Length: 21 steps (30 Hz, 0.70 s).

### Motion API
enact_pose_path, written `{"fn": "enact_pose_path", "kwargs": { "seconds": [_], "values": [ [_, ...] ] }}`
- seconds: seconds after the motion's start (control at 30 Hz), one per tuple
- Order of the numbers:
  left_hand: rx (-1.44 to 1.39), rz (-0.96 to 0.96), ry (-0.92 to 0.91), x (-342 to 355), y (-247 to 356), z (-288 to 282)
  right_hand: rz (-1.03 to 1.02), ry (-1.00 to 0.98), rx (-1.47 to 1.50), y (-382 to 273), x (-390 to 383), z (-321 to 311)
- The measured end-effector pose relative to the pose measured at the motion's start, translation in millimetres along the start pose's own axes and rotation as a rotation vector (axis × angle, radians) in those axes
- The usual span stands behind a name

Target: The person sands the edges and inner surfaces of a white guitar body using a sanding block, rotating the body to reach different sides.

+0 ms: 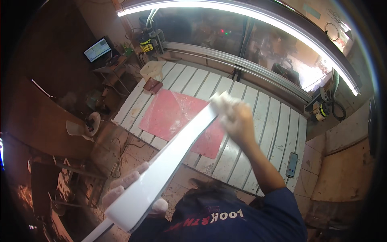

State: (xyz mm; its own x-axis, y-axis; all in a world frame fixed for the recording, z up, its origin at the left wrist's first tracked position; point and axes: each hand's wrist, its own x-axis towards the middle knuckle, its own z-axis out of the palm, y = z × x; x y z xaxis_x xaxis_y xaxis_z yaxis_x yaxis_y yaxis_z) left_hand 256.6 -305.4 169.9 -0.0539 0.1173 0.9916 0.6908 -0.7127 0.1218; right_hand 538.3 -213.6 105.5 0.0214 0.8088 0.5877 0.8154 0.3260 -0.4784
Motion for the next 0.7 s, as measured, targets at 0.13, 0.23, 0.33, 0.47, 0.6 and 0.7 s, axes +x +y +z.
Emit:
{"fn": "enact_pose_path", "kwargs": {
  "seconds": [0.13, 0.23, 0.33, 0.47, 0.6, 0.7],
  "values": [
    [0.016, -0.020, -0.018, -0.6, -9.7, 1.6, -0.294, -0.023, 0.115, -33.5, -11.5, 4.6],
    [0.001, -0.095, 0.054, 7.0, -18.2, 4.0, -0.129, -0.032, 0.097, -26.8, -0.7, 3.7],
    [-0.069, -0.098, 0.039, 11.5, -32.6, 15.7, 0.158, 0.067, 0.070, 7.9, 21.6, 6.9],
    [-0.139, -0.084, 0.056, 15.2, -53.6, 19.5, -0.261, 0.017, 0.160, -68.7, -7.0, 0.1],
    [-0.187, -0.068, -0.011, 20.4, -85.7, 17.8, 0.115, 0.069, -0.074, -18.4, 20.8, 13.4],
    [-0.282, 0.099, -0.154, 34.5, -125.7, 6.4, -0.105, 0.119, -0.069, -38.5, 19.5, 20.4]
  ]
}}
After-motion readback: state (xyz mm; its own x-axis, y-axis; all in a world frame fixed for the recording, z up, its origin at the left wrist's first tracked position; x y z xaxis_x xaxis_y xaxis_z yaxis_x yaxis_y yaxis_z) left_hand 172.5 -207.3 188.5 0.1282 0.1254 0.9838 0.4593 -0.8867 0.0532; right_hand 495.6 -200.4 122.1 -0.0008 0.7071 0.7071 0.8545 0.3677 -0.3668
